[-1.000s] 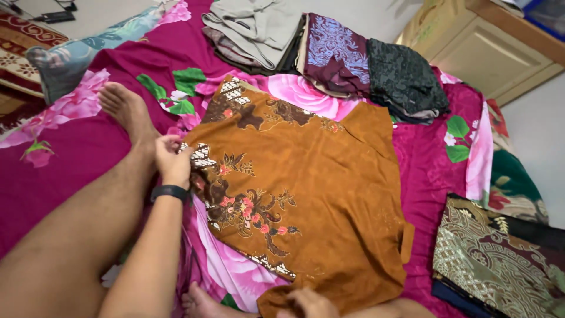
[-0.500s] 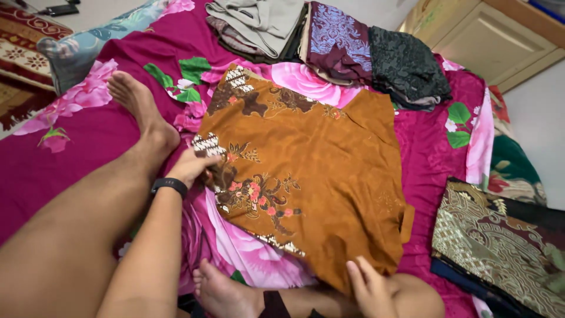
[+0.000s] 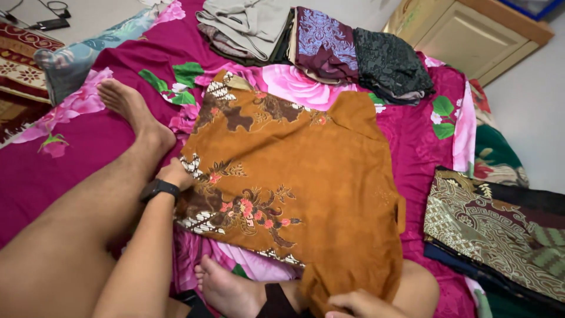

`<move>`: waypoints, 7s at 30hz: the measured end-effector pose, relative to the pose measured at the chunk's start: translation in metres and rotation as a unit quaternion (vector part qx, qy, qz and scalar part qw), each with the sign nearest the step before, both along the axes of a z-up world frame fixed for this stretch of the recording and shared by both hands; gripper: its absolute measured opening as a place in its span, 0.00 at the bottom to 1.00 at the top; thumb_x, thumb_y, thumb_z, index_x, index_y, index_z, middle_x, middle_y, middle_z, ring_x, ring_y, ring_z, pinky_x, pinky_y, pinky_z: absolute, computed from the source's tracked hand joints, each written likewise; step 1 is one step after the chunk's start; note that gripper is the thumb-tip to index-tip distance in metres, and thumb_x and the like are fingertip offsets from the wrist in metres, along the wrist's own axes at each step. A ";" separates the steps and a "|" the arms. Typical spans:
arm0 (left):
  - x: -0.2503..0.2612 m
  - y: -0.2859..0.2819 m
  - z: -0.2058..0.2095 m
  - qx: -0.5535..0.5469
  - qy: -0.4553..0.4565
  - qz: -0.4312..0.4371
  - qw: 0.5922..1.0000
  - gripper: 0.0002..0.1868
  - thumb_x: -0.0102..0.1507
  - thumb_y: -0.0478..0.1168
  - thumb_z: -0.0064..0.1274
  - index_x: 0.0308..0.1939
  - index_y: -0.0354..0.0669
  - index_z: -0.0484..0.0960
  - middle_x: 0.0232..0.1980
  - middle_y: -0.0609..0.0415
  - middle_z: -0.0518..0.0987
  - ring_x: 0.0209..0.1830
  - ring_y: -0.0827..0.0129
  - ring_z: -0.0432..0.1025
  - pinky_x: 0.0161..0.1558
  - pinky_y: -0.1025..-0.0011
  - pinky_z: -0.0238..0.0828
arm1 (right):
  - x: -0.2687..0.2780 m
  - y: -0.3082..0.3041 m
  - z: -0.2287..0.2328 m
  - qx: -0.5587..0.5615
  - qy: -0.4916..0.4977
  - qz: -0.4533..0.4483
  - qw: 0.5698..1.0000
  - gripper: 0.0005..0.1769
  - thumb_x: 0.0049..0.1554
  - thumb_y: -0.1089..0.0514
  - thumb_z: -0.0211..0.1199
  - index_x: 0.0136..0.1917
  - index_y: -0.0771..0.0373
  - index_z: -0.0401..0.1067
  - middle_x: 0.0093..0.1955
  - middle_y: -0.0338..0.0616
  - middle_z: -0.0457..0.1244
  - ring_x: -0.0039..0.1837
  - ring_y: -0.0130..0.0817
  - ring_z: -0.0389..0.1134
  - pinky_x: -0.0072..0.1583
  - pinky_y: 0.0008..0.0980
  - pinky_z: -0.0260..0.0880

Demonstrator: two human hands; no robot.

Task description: Folding various pieces of clothing on a bed.

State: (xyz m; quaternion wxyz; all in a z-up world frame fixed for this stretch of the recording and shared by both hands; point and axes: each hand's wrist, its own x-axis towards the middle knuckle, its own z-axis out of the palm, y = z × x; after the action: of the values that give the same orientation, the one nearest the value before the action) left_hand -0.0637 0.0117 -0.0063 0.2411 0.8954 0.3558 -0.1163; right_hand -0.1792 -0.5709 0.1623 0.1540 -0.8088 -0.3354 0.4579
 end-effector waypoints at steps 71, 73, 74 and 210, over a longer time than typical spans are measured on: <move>0.083 -0.003 0.006 -0.061 -0.339 0.171 0.923 0.23 0.60 0.57 0.63 0.42 0.39 0.86 0.42 0.38 0.84 0.45 0.47 0.80 0.51 0.55 0.74 | 0.242 -0.214 -0.174 -0.195 -0.392 -0.515 0.737 0.38 0.58 0.39 0.64 0.70 0.68 0.68 0.64 0.72 0.66 0.67 0.67 0.67 0.67 0.54 0.67; 0.079 -0.009 0.013 -0.042 -0.329 0.166 0.929 0.23 0.59 0.56 0.62 0.44 0.40 0.85 0.44 0.38 0.84 0.46 0.45 0.80 0.52 0.55 0.74 | 0.232 -0.188 -0.153 -0.194 -0.390 -0.516 0.737 0.37 0.58 0.39 0.64 0.69 0.68 0.68 0.63 0.73 0.67 0.67 0.67 0.68 0.67 0.55 0.67; 0.078 -0.015 0.021 0.015 -0.354 0.169 0.920 0.26 0.60 0.55 0.63 0.49 0.36 0.80 0.46 0.35 0.82 0.47 0.41 0.77 0.51 0.52 0.72 | 0.224 -0.162 -0.130 -0.220 -0.413 -0.519 0.715 0.38 0.56 0.38 0.65 0.69 0.65 0.68 0.63 0.72 0.65 0.66 0.66 0.66 0.64 0.57 0.66; 0.047 -0.122 0.056 0.402 -0.086 -0.180 0.894 0.29 0.72 0.64 0.35 0.73 0.61 0.66 0.85 0.43 0.55 0.86 0.46 0.47 0.81 0.42 0.34 | 0.207 0.028 -0.069 -0.276 -0.502 -0.399 0.716 0.42 0.66 0.30 0.41 0.84 0.53 0.45 0.87 0.57 0.36 0.84 0.66 0.33 0.74 0.77 0.27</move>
State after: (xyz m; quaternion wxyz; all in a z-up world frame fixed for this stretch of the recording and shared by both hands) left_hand -0.0165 -0.1099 0.0502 -0.1350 0.9711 0.1831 0.0728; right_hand 0.0281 -0.5425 0.0936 -0.0992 -0.9852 0.1316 -0.0469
